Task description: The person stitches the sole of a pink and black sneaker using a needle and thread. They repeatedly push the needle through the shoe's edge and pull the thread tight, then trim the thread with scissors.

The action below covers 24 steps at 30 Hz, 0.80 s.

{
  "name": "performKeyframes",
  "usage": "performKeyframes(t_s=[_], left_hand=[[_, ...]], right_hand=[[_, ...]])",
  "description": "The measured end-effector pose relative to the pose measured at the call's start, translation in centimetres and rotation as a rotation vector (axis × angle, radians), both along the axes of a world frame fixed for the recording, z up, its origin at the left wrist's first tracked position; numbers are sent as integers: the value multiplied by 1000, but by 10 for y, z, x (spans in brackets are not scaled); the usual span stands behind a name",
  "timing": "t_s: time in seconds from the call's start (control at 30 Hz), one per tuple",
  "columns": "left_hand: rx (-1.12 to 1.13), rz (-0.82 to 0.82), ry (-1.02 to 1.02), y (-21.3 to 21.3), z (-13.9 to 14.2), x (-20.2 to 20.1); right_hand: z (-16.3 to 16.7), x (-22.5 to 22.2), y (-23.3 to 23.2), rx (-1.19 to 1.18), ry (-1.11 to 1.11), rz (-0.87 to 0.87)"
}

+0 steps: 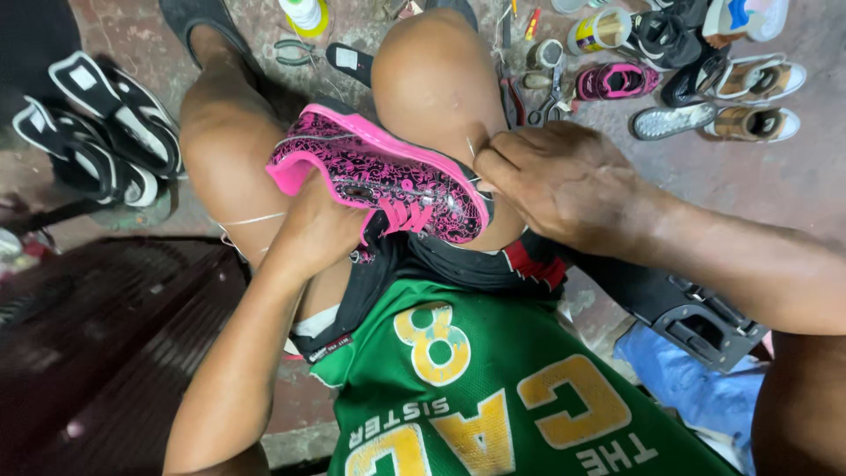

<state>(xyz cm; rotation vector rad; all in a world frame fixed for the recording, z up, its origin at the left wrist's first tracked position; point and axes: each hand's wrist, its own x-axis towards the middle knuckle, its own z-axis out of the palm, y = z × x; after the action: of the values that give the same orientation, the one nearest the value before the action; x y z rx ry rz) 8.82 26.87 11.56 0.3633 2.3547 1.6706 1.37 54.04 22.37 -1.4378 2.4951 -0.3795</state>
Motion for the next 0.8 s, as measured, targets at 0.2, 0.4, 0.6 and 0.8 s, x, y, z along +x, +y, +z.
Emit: performKeyframes(t_s=[0.2,0.4,0.6,0.8], left_hand=[[-16,103,-27,0,8,8],[48,150,-4,1,10,14],[-143,392,-109,6,49,23],[-410,574,269,39,108,36]], right_hand=[[-6,-9,8,23,153,-46],[-24,-8,22,69,184,-130],[-31,-24,53,313,434,-190],[-24,-15,59,66,193,-264]])
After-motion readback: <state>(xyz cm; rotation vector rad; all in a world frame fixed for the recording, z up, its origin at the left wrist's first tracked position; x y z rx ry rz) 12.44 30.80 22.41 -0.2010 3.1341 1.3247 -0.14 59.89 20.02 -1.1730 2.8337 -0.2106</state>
